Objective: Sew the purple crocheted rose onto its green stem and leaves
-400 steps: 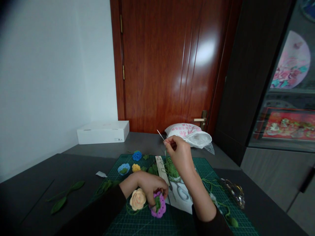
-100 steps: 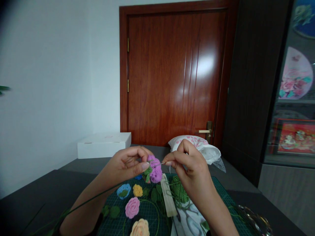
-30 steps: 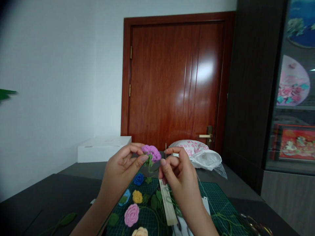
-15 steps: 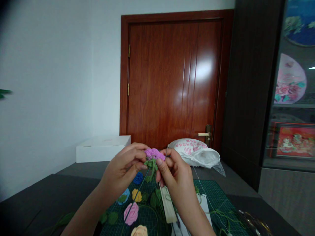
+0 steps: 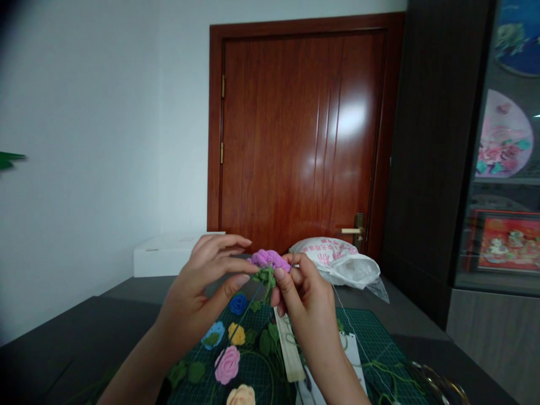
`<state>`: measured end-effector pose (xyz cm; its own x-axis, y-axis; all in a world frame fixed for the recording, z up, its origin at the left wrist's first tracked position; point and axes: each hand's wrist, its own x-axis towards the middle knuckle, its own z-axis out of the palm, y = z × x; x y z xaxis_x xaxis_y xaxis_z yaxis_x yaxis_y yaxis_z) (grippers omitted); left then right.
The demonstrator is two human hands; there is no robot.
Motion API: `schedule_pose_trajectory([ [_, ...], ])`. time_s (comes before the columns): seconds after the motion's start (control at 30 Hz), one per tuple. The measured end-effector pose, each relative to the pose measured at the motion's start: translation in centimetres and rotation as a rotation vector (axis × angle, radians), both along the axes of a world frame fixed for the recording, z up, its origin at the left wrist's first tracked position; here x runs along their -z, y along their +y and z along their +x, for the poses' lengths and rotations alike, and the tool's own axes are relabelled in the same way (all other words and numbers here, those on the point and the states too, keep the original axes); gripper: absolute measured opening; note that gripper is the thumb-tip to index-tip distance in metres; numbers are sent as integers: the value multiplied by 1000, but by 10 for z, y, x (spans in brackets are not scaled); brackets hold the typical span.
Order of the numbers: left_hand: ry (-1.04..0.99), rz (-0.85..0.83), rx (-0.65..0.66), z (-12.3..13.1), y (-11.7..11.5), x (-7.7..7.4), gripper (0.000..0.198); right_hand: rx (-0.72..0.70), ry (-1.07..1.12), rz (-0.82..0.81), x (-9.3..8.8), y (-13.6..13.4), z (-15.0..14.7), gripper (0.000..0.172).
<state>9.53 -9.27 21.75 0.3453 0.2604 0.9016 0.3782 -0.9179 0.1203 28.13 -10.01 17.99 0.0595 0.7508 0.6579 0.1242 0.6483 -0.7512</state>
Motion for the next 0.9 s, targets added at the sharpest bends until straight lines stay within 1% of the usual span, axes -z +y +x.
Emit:
schedule_pose_trajectory([
  [0.13,-76,-114,96,11,5,5,17,-25,67,0,0,-1,-5,24],
  [0.23,-134,-165,173,15,7,7,15,-54,114,-9,1,0,-7,25],
  [0.33,-121,-172,183,15,8,7,9,-50,137,-3,1,1,-8,26],
  [0.4,-98,-158,161,14,8,7,8,-47,153,4,1,1,-8,26],
  [0.47,-48,-132,109,12,8,8,10,-48,174,11,1,0,-9,26],
  [0.6,180,-141,-43,5,12,9,25,-9,163,24,1,0,-7,24],
  [0.67,263,-157,-72,-2,14,6,33,23,116,30,2,0,-5,24],
  [0.7,262,-148,-66,-5,14,4,37,34,89,31,2,1,-5,24],
  [0.73,200,-123,-76,-9,13,1,39,40,65,31,3,1,-4,24],
  [0.77,98,-74,-94,-12,12,-3,35,39,46,28,3,1,-4,24],
  [0.83,-39,21,-119,-15,7,-8,14,23,24,18,4,1,-5,24],
  [0.87,-55,52,-108,-14,5,-10,7,14,20,14,4,1,-6,24],
  [0.9,-51,65,-87,-13,3,-10,5,7,17,13,5,1,-6,24],
])
